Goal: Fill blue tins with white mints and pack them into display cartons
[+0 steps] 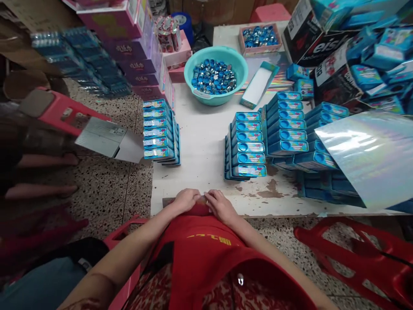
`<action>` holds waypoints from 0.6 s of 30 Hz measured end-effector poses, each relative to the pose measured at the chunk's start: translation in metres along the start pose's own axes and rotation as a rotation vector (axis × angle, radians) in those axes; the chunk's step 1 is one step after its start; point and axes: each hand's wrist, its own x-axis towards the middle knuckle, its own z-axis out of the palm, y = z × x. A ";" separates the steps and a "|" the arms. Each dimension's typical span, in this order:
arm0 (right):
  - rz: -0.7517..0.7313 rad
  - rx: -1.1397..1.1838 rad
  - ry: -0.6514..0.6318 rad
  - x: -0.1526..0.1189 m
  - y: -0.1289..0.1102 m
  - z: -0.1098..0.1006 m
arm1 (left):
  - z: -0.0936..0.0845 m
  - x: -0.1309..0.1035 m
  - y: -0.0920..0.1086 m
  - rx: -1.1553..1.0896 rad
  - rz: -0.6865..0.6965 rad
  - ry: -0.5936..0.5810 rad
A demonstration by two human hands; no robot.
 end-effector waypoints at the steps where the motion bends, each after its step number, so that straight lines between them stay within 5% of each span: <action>1: -0.029 -0.037 -0.025 -0.001 0.002 -0.001 | -0.001 0.002 -0.001 -0.009 -0.006 0.000; 6: -0.119 -0.155 -0.114 -0.006 0.004 -0.006 | -0.002 0.005 -0.003 -0.043 -0.003 -0.012; 11: -0.119 -0.100 -0.012 -0.004 0.005 -0.001 | -0.001 0.009 -0.005 -0.058 -0.001 -0.018; 18: 0.061 0.003 0.033 -0.001 -0.013 -0.023 | -0.002 0.008 -0.002 -0.062 -0.006 0.036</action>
